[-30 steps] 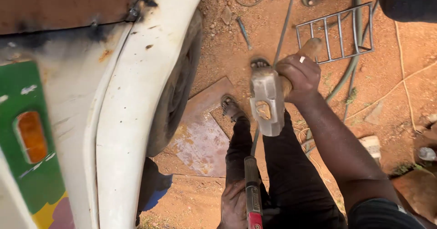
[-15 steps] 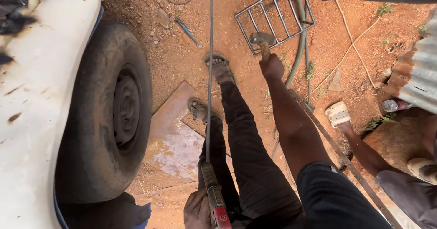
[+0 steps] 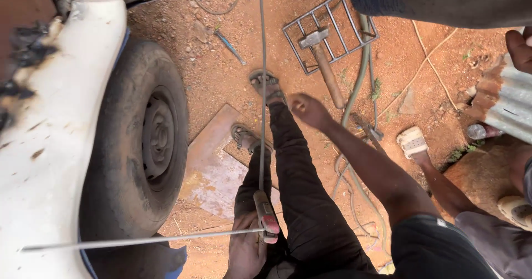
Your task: Welding a metal plate and a pipe onto the body of a vehicle and using a hammer to adjust the fit.
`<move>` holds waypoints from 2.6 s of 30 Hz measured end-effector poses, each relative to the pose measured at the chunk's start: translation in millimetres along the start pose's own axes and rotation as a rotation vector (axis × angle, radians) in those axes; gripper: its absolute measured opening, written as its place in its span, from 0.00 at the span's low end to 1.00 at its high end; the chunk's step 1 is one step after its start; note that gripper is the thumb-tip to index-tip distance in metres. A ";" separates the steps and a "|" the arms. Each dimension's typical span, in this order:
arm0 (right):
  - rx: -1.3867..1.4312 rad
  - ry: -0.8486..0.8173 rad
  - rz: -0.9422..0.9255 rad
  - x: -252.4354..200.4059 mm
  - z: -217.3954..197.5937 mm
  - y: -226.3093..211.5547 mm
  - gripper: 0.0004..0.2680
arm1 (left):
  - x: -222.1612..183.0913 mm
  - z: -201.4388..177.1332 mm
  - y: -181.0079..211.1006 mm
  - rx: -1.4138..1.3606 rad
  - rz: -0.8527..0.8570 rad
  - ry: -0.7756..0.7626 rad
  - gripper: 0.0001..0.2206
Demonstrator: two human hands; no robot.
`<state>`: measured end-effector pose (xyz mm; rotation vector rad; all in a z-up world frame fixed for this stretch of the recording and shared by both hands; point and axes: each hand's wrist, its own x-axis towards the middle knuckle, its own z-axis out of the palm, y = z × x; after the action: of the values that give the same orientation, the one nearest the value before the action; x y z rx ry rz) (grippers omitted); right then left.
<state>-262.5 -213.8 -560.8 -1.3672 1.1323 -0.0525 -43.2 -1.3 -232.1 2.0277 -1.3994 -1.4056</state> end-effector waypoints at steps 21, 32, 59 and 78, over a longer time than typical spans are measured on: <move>0.706 0.268 -0.701 -205.4 144.5 -284.0 0.34 | 28.1 -231.5 53.3 0.285 0.033 -0.221 0.19; 1.620 0.075 -0.277 -284.2 225.2 -331.1 0.28 | 43.8 -203.2 12.1 0.394 0.019 -0.675 0.20; 0.278 0.487 -0.495 -201.9 230.8 -311.2 0.26 | 36.7 -231.8 3.5 0.145 0.026 -0.888 0.45; 0.378 0.449 -0.561 -199.4 241.6 -303.7 0.23 | 39.4 -245.3 27.2 0.258 -0.004 -0.856 0.39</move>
<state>-36.1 -0.3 -254.9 -1.3182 0.9954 -0.9711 149.9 -111.8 -118.4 1.5867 -1.9635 -2.3526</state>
